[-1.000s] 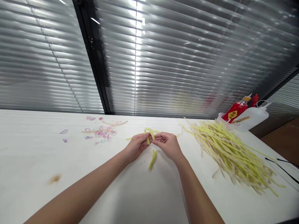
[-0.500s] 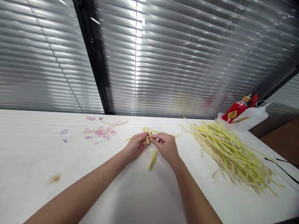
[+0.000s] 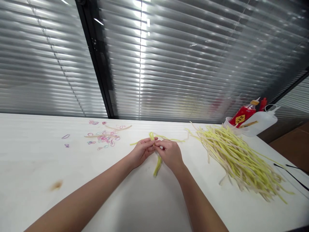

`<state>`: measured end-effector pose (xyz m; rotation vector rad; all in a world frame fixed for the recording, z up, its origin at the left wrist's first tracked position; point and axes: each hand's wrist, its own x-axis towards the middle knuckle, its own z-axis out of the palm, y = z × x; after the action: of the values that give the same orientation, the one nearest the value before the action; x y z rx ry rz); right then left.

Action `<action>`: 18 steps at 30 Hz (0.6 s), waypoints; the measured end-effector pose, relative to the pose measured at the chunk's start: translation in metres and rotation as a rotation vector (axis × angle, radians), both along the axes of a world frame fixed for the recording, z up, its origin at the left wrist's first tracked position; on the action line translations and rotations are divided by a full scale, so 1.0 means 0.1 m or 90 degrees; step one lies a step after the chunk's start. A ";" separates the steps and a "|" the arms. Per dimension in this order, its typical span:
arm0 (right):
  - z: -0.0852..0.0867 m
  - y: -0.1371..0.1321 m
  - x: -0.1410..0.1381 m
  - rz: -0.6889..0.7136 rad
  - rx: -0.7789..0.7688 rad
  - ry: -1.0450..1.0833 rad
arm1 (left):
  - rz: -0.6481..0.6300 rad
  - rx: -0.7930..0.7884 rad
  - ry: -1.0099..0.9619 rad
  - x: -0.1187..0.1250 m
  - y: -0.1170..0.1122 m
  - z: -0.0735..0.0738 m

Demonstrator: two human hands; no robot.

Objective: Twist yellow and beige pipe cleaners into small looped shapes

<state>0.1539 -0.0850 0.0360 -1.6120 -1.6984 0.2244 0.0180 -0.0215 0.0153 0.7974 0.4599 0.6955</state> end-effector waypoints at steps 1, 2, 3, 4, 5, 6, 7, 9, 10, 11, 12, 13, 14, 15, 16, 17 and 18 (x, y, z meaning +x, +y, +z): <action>0.00 0.00 -0.01 0.004 -0.001 -0.003 | 0.001 0.005 0.007 0.00 0.00 -0.01; 0.00 0.00 -0.02 0.007 0.000 -0.004 | 0.003 0.006 0.011 0.00 0.00 -0.01; 0.00 0.00 -0.02 0.010 0.001 -0.005 | 0.005 0.005 0.013 0.00 0.00 -0.02; 0.00 0.00 -0.03 0.013 0.001 -0.003 | 0.007 0.003 0.014 0.00 0.00 -0.03; 0.00 0.00 -0.03 0.014 0.000 -0.001 | 0.007 0.000 0.014 0.01 0.00 -0.03; 0.00 0.00 -0.03 0.013 -0.004 0.002 | 0.007 -0.002 0.013 0.01 0.00 -0.03; 0.00 0.00 -0.03 0.013 -0.010 0.006 | 0.006 -0.003 0.011 0.01 0.00 -0.04; 0.01 0.00 -0.03 0.015 -0.022 0.017 | 0.003 -0.003 0.007 0.01 0.00 -0.04; 0.01 0.00 -0.02 0.018 -0.028 0.024 | 0.001 -0.002 0.006 0.01 0.00 -0.04; 0.02 0.00 -0.01 0.025 -0.033 0.031 | 0.000 0.000 0.006 0.01 0.00 -0.04; 0.03 -0.01 -0.01 0.032 -0.037 0.037 | -0.001 0.002 0.008 0.01 0.00 -0.03; 0.04 -0.01 0.00 0.038 -0.039 0.042 | -0.001 0.004 0.011 0.01 0.00 -0.03; 0.05 -0.02 0.01 0.042 -0.038 0.046 | -0.001 0.005 0.014 0.01 0.00 -0.03; 0.06 -0.02 0.02 0.042 -0.033 0.051 | -0.001 0.007 0.017 0.01 0.00 -0.03; 0.08 -0.03 0.04 0.036 -0.025 0.058 | -0.001 0.009 0.019 0.01 0.00 -0.02; 0.09 -0.03 0.05 0.024 -0.015 0.069 | -0.003 0.014 0.019 0.01 -0.01 -0.02; 0.10 -0.04 0.06 0.008 -0.004 0.085 | -0.008 0.021 0.019 0.02 -0.01 -0.01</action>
<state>0.1602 -0.0887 0.0458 -1.5565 -1.6083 0.3369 0.0195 -0.0225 0.0141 0.8417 0.4706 0.6812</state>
